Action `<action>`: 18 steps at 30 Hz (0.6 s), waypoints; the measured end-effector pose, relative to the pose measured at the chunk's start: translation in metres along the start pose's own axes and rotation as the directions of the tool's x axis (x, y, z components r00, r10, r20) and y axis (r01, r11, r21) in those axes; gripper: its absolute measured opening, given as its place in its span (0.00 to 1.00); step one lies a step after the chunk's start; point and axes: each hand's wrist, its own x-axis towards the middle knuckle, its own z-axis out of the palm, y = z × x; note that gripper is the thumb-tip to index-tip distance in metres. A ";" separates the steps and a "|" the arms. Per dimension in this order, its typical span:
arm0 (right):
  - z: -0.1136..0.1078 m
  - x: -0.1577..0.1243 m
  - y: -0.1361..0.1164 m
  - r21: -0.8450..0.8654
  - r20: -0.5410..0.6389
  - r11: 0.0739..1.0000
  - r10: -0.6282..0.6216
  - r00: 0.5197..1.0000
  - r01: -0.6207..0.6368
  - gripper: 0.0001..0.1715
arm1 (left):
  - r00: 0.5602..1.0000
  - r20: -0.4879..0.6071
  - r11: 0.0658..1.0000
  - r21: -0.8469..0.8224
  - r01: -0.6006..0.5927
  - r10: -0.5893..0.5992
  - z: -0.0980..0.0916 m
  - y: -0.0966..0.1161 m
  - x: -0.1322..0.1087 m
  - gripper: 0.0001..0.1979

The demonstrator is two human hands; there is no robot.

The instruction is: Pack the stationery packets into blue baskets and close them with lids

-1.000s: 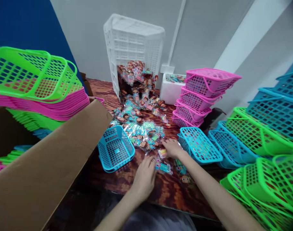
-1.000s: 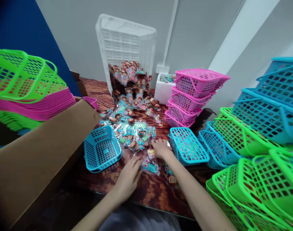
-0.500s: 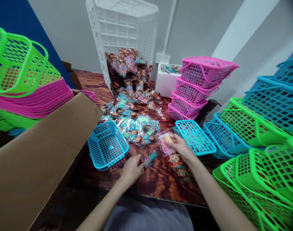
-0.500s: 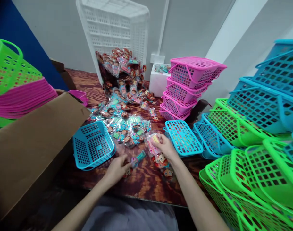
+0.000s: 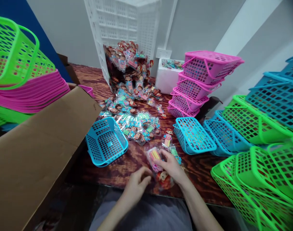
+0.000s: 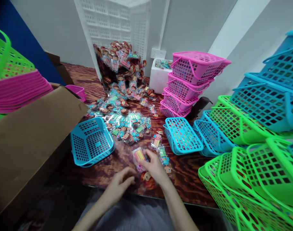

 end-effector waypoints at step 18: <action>0.003 -0.080 0.013 -0.765 0.131 0.621 -0.110 0.985 0.171 0.49 | 0.947 0.073 0.801 0.515 -0.306 0.314 -0.016 -0.017 -0.020 0.36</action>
